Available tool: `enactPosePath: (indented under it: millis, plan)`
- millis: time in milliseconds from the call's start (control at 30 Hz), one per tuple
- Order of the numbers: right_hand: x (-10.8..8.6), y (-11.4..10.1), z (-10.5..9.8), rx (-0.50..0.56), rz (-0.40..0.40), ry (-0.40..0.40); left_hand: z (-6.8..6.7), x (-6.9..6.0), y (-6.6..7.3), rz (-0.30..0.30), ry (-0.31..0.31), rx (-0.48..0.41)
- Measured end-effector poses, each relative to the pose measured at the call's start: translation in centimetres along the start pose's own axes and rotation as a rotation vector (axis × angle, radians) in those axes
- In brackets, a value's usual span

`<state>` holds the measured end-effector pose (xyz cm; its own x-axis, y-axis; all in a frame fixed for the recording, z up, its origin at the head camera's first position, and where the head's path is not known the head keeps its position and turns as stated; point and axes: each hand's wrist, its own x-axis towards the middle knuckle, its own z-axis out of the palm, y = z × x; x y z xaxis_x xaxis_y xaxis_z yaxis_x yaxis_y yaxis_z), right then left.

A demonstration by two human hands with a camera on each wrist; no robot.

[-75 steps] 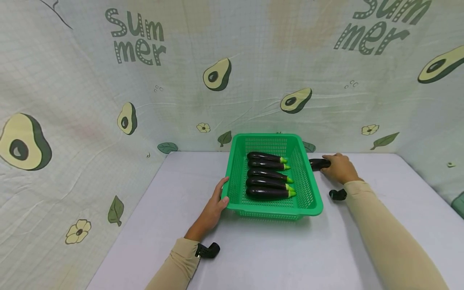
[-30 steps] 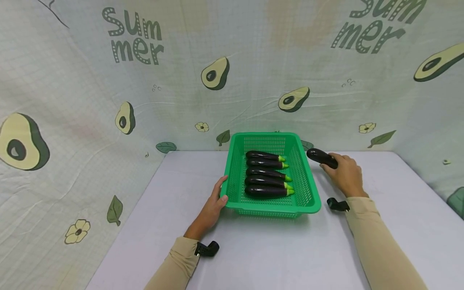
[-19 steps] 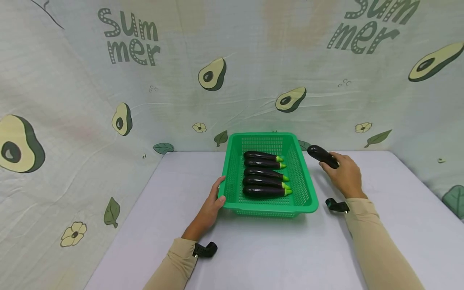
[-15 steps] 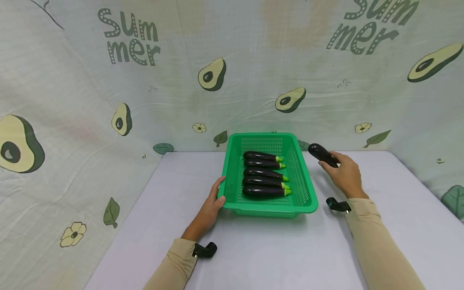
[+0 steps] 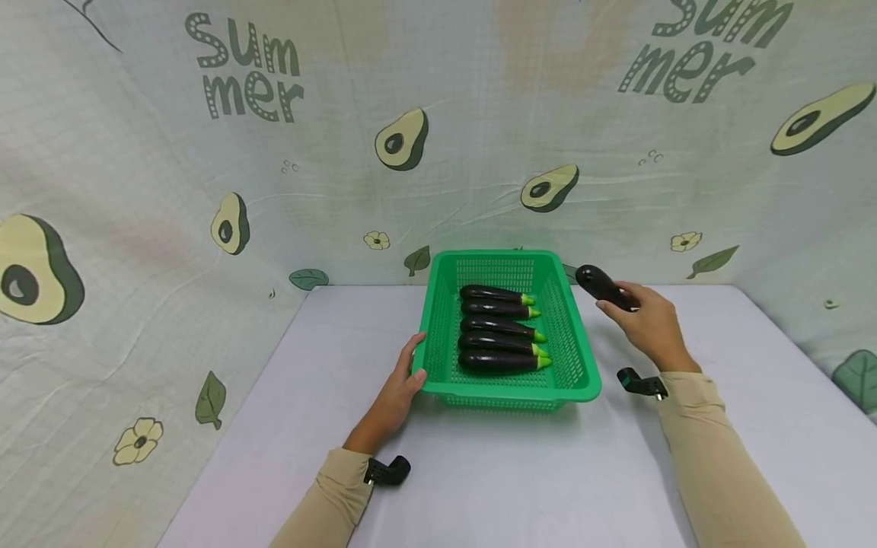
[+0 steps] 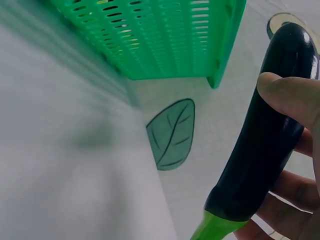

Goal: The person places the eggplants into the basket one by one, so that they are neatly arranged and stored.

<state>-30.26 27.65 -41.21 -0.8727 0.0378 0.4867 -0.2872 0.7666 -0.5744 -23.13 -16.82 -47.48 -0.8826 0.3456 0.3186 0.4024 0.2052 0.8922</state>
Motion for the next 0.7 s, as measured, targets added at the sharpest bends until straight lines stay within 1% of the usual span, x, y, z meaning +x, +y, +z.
enactPosePath:
  millis: [200,367,700]
  plan:
    - [0.0,-0.4,-0.1,0.035,0.035,-0.025,0.0,0.1,0.1,0.001,0.003,0.004]
    - [0.1,-1.1,-0.2,0.058,0.06,-0.042,-0.1,0.1,0.2,-0.011,0.012,0.007]
    - [-0.2,-2.5,-0.3,0.088,0.035,-0.057,0.0,0.1,0.1,-0.014,0.014,0.017]
